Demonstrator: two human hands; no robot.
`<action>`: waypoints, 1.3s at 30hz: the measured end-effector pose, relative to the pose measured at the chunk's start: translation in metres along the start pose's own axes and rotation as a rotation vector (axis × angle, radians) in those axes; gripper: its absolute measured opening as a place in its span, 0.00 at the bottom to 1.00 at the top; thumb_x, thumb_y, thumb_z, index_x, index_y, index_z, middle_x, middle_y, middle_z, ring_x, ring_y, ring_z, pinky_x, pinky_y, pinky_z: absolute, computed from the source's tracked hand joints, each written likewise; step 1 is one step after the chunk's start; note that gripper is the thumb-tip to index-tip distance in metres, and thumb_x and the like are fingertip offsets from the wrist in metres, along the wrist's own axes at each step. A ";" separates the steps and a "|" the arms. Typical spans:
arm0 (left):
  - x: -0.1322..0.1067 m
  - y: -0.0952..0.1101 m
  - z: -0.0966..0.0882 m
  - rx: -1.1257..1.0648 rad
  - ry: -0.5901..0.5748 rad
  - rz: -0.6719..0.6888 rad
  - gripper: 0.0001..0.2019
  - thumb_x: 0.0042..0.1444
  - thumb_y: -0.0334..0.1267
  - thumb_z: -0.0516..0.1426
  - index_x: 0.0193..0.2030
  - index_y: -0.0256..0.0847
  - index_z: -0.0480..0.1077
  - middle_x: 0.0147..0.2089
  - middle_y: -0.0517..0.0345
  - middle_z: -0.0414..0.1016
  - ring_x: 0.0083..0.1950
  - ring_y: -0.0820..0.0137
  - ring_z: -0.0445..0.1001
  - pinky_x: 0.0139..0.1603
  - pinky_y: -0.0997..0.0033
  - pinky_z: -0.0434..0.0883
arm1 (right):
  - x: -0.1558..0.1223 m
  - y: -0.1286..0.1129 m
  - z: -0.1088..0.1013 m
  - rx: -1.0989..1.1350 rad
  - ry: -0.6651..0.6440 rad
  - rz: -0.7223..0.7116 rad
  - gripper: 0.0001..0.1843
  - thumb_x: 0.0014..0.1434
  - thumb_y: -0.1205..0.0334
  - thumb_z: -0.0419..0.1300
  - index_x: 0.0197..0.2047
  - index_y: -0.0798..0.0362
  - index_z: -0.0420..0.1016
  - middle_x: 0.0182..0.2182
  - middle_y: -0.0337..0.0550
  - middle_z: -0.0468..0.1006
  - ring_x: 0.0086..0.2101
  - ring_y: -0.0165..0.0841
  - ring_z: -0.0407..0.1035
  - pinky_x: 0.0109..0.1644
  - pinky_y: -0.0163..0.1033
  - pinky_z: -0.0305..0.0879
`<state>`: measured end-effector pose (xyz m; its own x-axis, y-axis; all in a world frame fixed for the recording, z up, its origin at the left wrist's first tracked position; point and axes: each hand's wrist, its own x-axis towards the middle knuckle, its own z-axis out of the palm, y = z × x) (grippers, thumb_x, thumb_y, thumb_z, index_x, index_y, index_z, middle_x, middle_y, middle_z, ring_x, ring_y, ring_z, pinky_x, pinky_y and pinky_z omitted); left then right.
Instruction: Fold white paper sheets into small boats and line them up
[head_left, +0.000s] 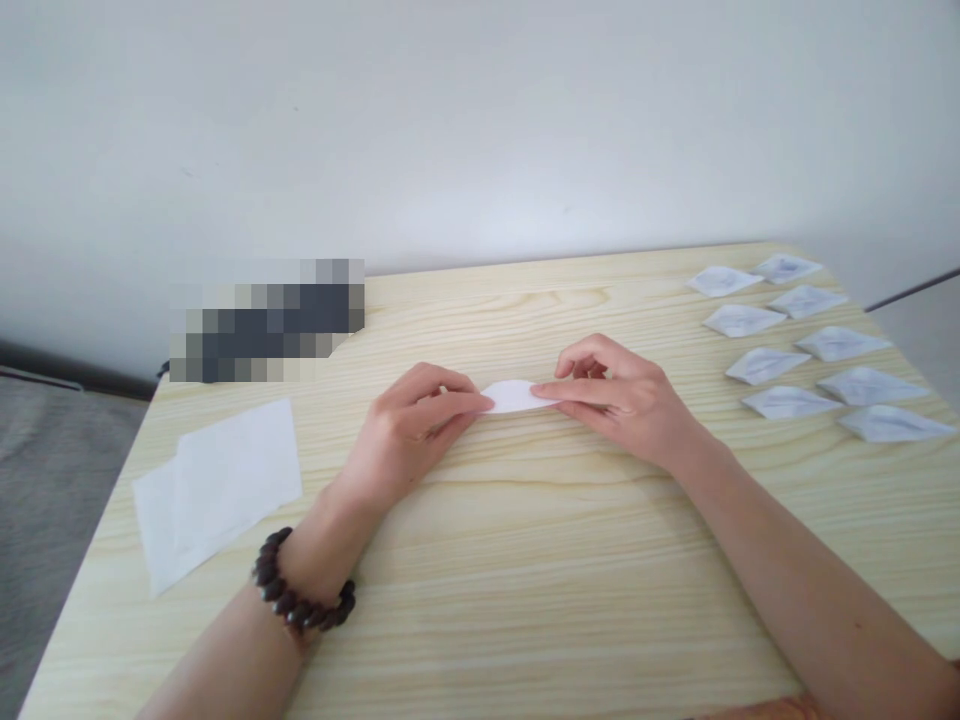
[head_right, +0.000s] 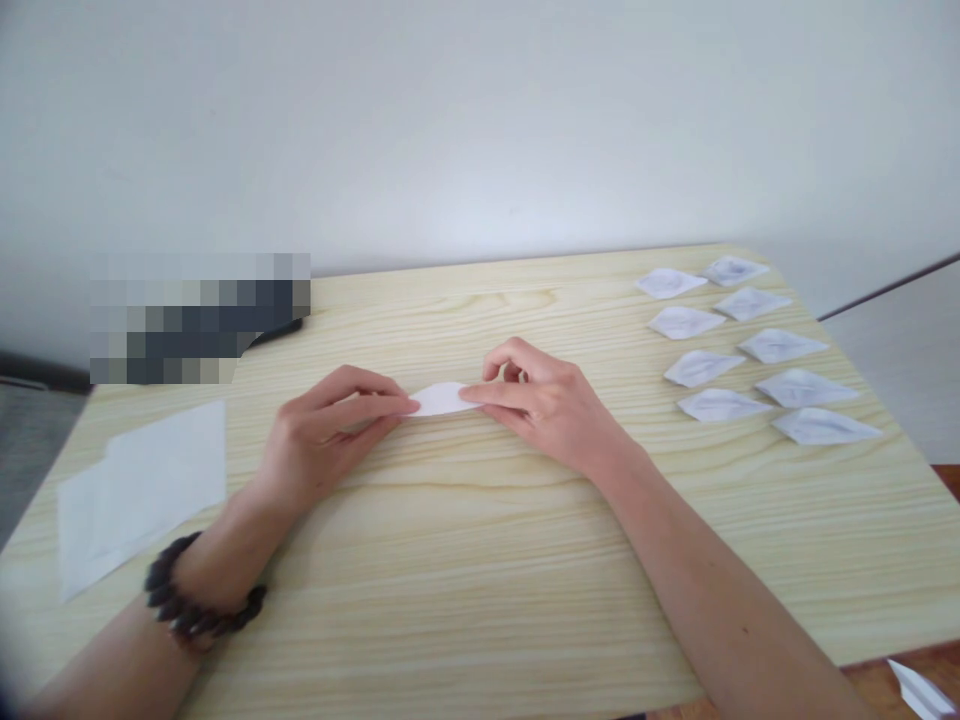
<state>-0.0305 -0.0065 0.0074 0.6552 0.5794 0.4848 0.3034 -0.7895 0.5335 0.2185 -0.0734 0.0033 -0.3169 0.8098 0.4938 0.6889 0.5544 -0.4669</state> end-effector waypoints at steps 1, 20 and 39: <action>0.000 -0.001 0.001 0.040 -0.005 0.016 0.08 0.61 0.30 0.58 0.40 0.43 0.78 0.39 0.55 0.76 0.37 0.73 0.74 0.37 0.74 0.72 | 0.000 0.000 0.000 -0.004 -0.020 0.007 0.10 0.63 0.68 0.59 0.43 0.51 0.81 0.38 0.45 0.74 0.31 0.27 0.69 0.32 0.34 0.66; -0.002 0.000 0.004 0.299 -0.059 0.006 0.07 0.62 0.34 0.56 0.41 0.40 0.77 0.36 0.54 0.75 0.39 0.67 0.71 0.38 0.67 0.72 | 0.005 0.003 0.000 -0.027 -0.151 0.044 0.08 0.65 0.66 0.57 0.40 0.53 0.79 0.37 0.45 0.78 0.39 0.34 0.69 0.47 0.42 0.66; 0.000 -0.001 0.008 0.206 -0.106 -0.143 0.09 0.65 0.37 0.53 0.41 0.39 0.75 0.38 0.53 0.77 0.42 0.65 0.71 0.45 0.63 0.70 | 0.011 -0.009 0.011 0.071 -0.072 0.278 0.06 0.63 0.66 0.58 0.38 0.53 0.77 0.31 0.42 0.77 0.34 0.32 0.69 0.40 0.38 0.65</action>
<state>-0.0251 -0.0071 0.0018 0.6611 0.6719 0.3338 0.5253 -0.7323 0.4334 0.2018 -0.0672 0.0054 -0.1696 0.9427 0.2873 0.7092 0.3192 -0.6286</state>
